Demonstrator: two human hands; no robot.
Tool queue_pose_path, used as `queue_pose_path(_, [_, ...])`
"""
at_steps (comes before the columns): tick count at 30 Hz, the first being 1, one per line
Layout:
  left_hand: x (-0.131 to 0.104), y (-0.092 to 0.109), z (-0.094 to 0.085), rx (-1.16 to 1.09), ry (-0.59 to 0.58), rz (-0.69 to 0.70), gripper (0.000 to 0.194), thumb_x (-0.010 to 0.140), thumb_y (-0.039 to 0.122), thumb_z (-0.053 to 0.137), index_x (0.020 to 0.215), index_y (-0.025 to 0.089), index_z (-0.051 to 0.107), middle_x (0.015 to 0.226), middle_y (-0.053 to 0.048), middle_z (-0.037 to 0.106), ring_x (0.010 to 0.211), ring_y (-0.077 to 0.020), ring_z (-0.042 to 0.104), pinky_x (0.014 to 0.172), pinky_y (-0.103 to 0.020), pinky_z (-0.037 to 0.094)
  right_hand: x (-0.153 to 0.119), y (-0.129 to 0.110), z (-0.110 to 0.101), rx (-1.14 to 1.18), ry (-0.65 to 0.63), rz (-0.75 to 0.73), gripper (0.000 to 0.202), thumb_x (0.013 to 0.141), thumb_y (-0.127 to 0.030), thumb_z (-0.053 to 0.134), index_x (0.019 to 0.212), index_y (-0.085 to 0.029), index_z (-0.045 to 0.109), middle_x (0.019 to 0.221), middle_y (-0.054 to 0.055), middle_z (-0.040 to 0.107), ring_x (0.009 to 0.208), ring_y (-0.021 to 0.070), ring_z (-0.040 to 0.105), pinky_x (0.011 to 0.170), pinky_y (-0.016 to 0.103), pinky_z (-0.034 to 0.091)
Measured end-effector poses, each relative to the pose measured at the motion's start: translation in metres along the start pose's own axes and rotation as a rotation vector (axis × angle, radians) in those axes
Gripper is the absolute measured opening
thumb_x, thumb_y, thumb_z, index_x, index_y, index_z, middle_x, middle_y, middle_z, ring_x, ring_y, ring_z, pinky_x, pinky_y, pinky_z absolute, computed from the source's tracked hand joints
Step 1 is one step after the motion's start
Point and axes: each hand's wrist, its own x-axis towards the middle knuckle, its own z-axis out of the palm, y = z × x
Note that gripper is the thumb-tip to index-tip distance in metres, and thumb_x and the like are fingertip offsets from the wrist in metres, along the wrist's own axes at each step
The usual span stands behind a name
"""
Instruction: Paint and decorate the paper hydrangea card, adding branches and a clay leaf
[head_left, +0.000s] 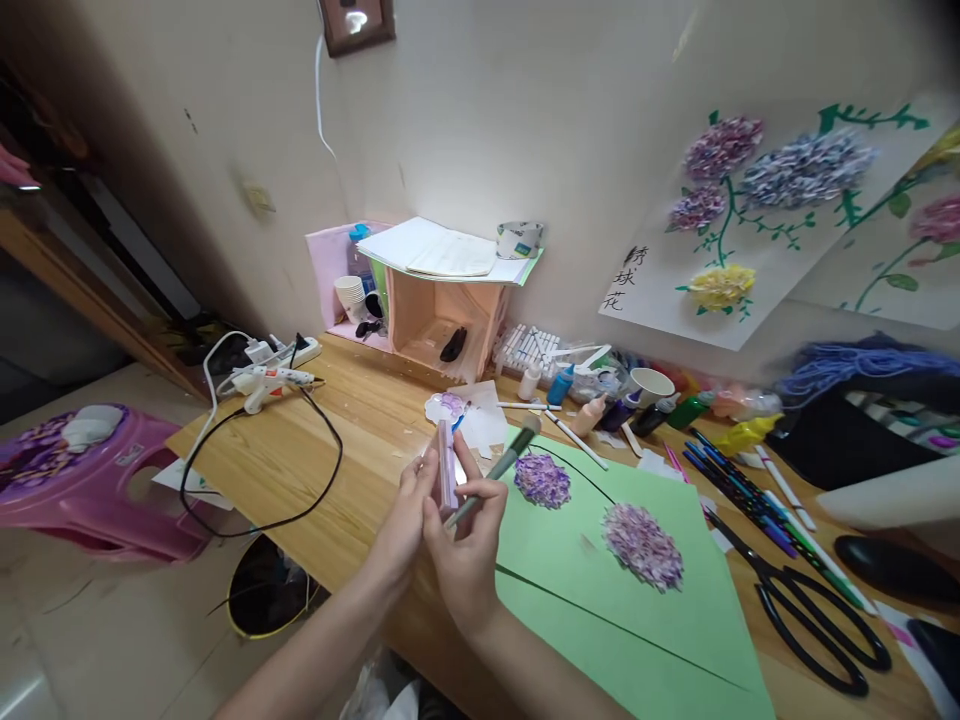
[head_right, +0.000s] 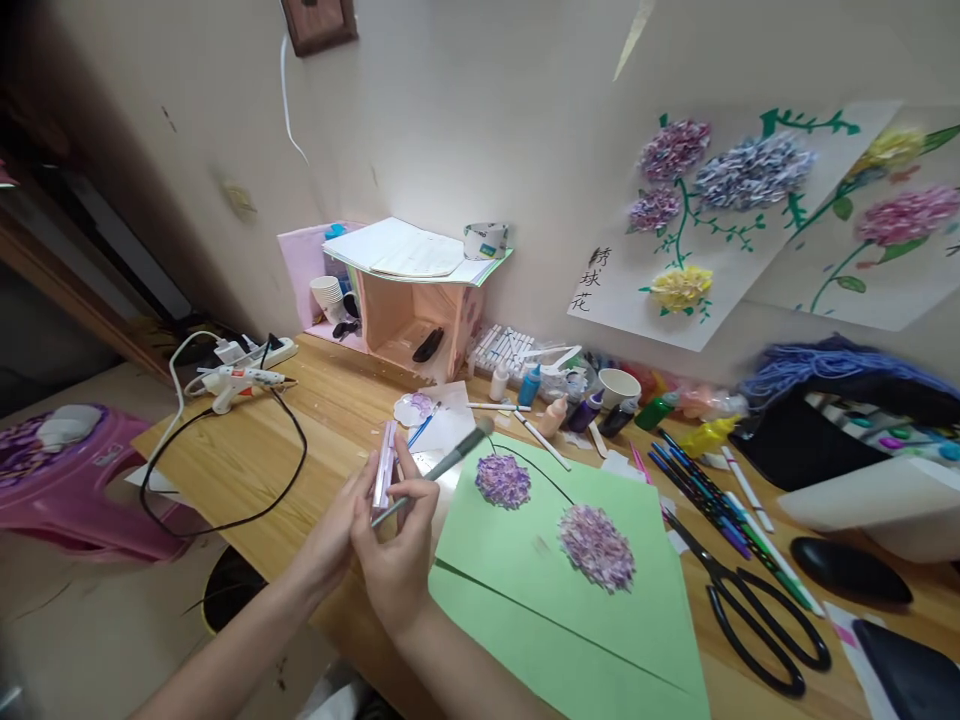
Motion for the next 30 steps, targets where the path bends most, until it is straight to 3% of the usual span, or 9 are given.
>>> queue_pose_path(2, [-0.004,0.016,0.003,0.115,0.143,0.035,0.038,0.074,0.033,0.072,0.108,0.018,0.064,0.106,-0.008,0.069,0.107,-0.0256,0.061,0.089,-0.031,0.049,0.003,0.0,0.001,0.0,0.001,0.017,0.024,0.083,-0.017,0.056,0.094,-0.027,0.037,0.142,0.01,0.042,0.133,0.0208,0.039,0.102,0.043,0.039])
queue_pose_path(6, [-0.009,0.039,0.001,0.129,0.141,0.047,0.039,0.067,0.03,0.078,0.099,0.013,0.068,0.095,-0.01,0.073,0.098,-0.0275,0.066,0.083,-0.034,0.053,0.005,0.002,-0.001,0.022,-0.009,0.041,0.018,0.087,-0.02,0.052,0.088,-0.027,0.036,0.139,0.011,0.044,0.133,0.0204,0.039,0.1,0.041,0.041])
queue_pose_path(13, [-0.007,0.048,-0.035,0.109,0.161,0.048,0.033,0.069,0.031,0.077,0.094,0.011,0.071,0.091,-0.01,0.074,0.09,-0.0241,0.069,0.072,-0.027,0.057,0.006,0.004,0.003,0.067,-0.146,0.079,0.011,0.093,-0.024,0.044,0.084,-0.026,0.038,0.139,0.011,0.047,0.138,0.0189,0.031,0.109,0.045,0.029])
queue_pose_path(17, [0.001,0.052,-0.05,0.108,0.238,0.012,0.024,0.073,0.02,0.072,0.095,0.01,0.07,0.086,-0.009,0.074,0.08,-0.0206,0.07,0.065,-0.023,0.058,0.017,0.003,0.004,0.029,-0.252,0.11,0.012,0.093,-0.025,0.043,0.082,-0.025,0.037,0.142,0.014,0.043,0.137,0.0194,0.032,0.105,0.043,0.034])
queue_pose_path(21, [0.027,0.058,-0.062,0.109,0.455,0.075,0.017,0.086,0.008,0.052,0.089,0.007,0.069,0.077,-0.009,0.073,0.061,-0.0128,0.068,0.06,-0.02,0.057,0.037,0.0,-0.008,-0.205,-0.376,0.068,0.024,0.081,-0.028,0.062,0.081,-0.025,0.038,0.135,0.014,0.05,0.134,0.0228,0.037,0.106,0.041,0.032])
queue_pose_path(24, [0.061,0.061,-0.074,0.134,0.633,0.156,0.018,0.088,0.006,0.05,0.085,0.008,0.067,0.07,-0.006,0.071,0.054,-0.0092,0.065,0.061,-0.019,0.057,0.047,0.002,-0.023,-0.392,-0.466,0.059,0.031,0.073,-0.034,0.07,0.087,-0.024,0.045,0.115,0.011,0.061,0.121,0.0269,0.05,0.101,0.044,0.038])
queue_pose_path(27, [0.097,0.059,-0.086,0.155,0.697,0.183,0.013,0.086,0.006,0.053,0.085,0.008,0.066,0.07,-0.005,0.07,0.057,-0.0096,0.065,0.069,-0.023,0.058,0.045,0.011,-0.032,-0.483,-0.515,0.111,0.027,0.078,-0.034,0.064,0.095,-0.022,0.047,0.107,0.009,0.061,0.112,0.0253,0.055,0.095,0.043,0.043])
queue_pose_path(30, [0.125,0.052,-0.095,0.179,0.733,0.224,0.012,0.086,0.009,0.052,0.086,0.009,0.065,0.076,-0.007,0.069,0.069,-0.0119,0.068,0.078,-0.026,0.056,0.039,0.025,-0.034,-0.509,-0.49,0.175,0.005,0.088,-0.026,0.047,0.091,-0.023,0.044,0.11,0.009,0.06,0.114,0.0225,0.053,0.09,0.04,0.045])
